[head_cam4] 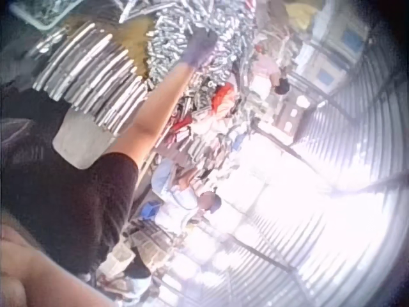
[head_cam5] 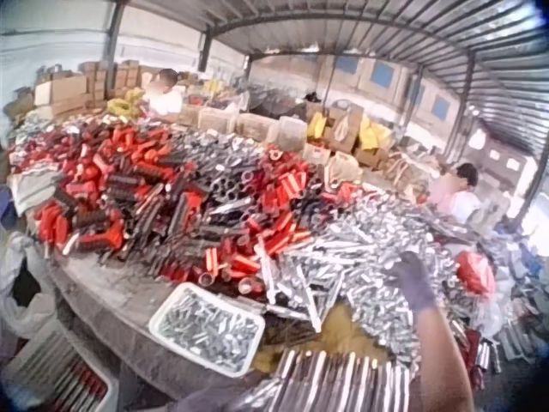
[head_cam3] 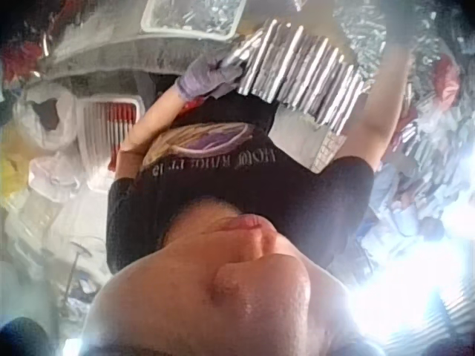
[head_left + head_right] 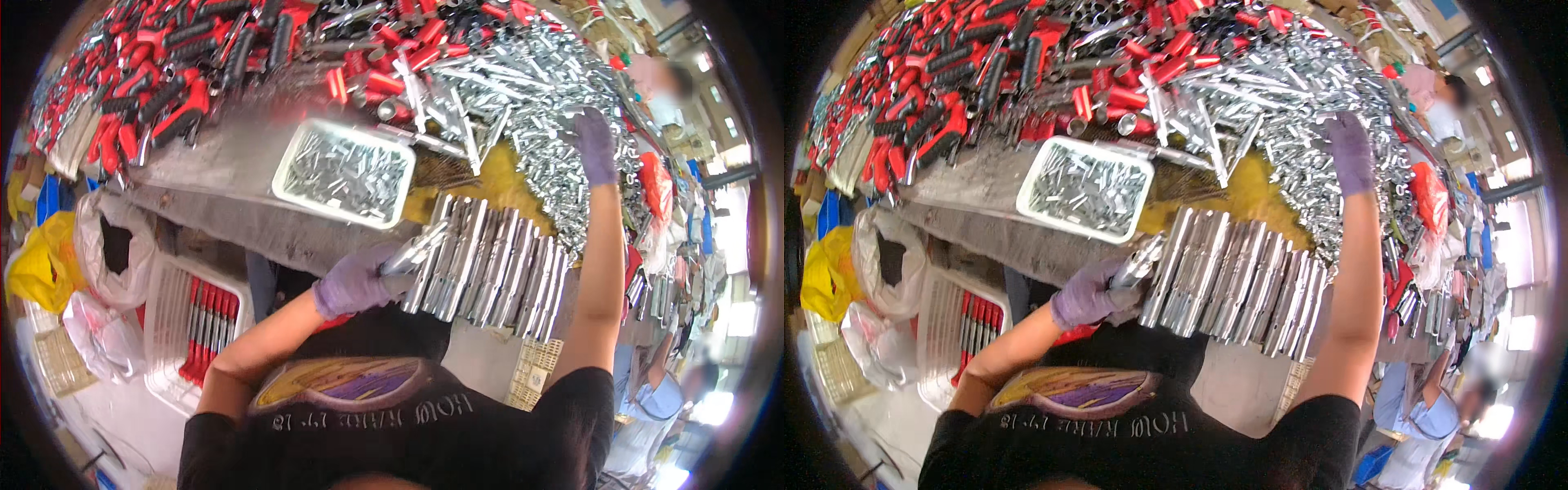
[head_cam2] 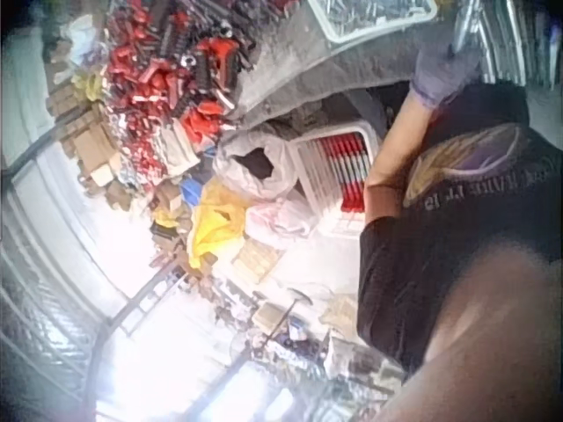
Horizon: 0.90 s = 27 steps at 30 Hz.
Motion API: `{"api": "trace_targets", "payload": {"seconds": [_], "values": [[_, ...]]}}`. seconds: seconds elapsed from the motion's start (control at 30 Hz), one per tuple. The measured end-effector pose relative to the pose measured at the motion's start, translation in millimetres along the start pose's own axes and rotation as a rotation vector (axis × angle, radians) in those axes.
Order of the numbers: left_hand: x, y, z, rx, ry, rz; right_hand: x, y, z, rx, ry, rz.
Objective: Assembling the components of a red-handled hand tool by inserting metal pins and springs into a chrome-plated housing.
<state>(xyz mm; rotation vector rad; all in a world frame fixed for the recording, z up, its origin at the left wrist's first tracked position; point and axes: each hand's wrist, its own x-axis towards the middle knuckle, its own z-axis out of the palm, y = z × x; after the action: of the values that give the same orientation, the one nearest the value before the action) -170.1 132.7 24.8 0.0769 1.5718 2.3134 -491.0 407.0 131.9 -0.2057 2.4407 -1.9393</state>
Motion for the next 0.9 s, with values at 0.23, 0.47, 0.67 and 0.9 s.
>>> {"api": "trace_targets", "payload": {"seconds": [0.23, 0.47, 0.67, 0.9], "values": [[6.5, 6.3, -2.9, 0.233, -0.021, -0.104, -162.5, -81.3, 83.4, -0.662, -0.780, -0.718], [-3.3, -1.4, -0.8, 0.191, -0.036, 0.007, -190.6, -78.9, 127.2, -0.892, -1.096, -0.959], [3.6, -30.3, -6.5, 0.316, -0.008, 0.211, -204.1, -83.3, 123.3, -1.065, -0.907, -0.614], [0.8, -16.9, -12.2, 0.322, -0.093, 0.197, -221.1, -95.1, 115.5, -0.822, -0.771, -0.378]]}}
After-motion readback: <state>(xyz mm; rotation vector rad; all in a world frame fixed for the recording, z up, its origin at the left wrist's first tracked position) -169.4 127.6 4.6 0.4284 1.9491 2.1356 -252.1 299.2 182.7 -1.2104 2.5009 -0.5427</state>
